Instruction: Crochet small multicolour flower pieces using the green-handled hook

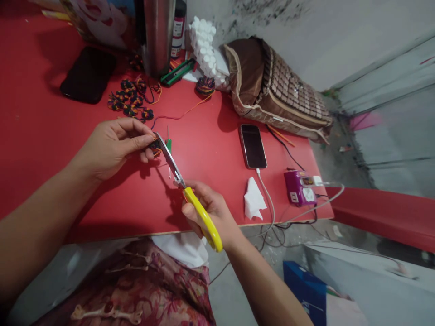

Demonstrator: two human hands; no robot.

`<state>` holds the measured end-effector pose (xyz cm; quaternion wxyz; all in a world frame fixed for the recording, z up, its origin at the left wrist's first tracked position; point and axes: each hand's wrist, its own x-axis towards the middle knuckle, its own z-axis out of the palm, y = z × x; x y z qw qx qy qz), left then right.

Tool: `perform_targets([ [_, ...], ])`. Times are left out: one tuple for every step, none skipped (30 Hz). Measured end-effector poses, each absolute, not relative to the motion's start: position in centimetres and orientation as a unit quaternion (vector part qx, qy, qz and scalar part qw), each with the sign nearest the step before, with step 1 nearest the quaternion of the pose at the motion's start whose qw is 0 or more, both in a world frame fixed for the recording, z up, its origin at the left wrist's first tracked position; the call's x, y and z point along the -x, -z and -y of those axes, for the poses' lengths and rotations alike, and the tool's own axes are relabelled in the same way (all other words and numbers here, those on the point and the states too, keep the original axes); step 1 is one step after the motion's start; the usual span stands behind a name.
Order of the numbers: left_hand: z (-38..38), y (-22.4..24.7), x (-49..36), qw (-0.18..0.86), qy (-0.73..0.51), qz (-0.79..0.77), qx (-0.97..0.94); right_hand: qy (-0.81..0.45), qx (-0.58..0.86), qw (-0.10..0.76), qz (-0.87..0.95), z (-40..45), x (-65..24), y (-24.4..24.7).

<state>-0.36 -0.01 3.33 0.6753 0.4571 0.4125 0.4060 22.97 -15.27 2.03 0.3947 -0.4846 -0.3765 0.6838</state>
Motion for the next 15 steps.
perform_targets([
  [0.01,-3.28,0.39,0.675,-0.407,-0.411,-0.458,-0.684,0.488,0.395,0.373,15.26,-22.92,-2.12],
  [0.0,-3.24,0.43,0.674,-0.407,-0.411,-0.46,-0.684,0.489,0.395,0.37,15.23,-22.87,-2.22],
  [-0.01,-3.21,0.46,0.672,-0.407,-0.41,-0.463,-0.685,0.487,0.396,0.369,15.21,-22.83,-2.32],
  [-0.03,-3.19,0.49,0.671,-0.407,-0.41,-0.465,-0.685,0.487,0.398,0.368,15.18,-22.8,-2.4],
  [-0.05,-3.19,0.5,0.671,-0.405,-0.41,-0.467,-0.684,0.487,0.4,0.367,15.17,-22.76,-2.47],
  [-0.07,-3.21,0.5,0.671,-0.402,-0.411,-0.468,-0.683,0.487,0.402,0.366,15.15,-22.73,-2.52],
  [-0.09,-3.24,0.47,0.672,-0.401,-0.411,-0.467,-0.682,0.487,0.403,0.367,15.14,-22.71,-2.56],
  [-0.09,-3.3,0.43,0.675,-0.401,-0.411,-0.463,-0.681,0.488,0.404,0.367,15.13,-22.7,-2.58],
  [-0.09,-3.37,0.38,0.677,-0.401,-0.411,-0.459,-0.681,0.488,0.404,0.368,15.12,-22.69,-2.59],
  [-0.07,-3.46,0.33,0.679,-0.401,-0.411,-0.456,-0.68,0.487,0.404,0.369,15.12,-22.68,-2.58],
  [-0.05,-3.55,0.29,0.681,-0.401,-0.412,-0.454,-0.68,0.489,0.403,0.37,15.12,-22.68,-2.56],
  [-0.02,-3.63,0.26,0.681,-0.4,-0.414,-0.453,-0.68,0.49,0.401,0.369,15.13,-22.69,-2.54],
  [0.0,-3.71,0.24,0.68,-0.399,-0.416,-0.452,-0.679,0.492,0.401,0.368,15.16,-22.7,-2.51],
  [0.02,-3.77,0.24,0.679,-0.399,-0.418,-0.453,-0.679,0.494,0.4,0.368,15.2,-22.71,-2.47],
  [0.02,-3.82,0.24,0.679,-0.398,-0.419,-0.453,-0.678,0.496,0.399,0.367,15.26,-22.72,-2.4],
])
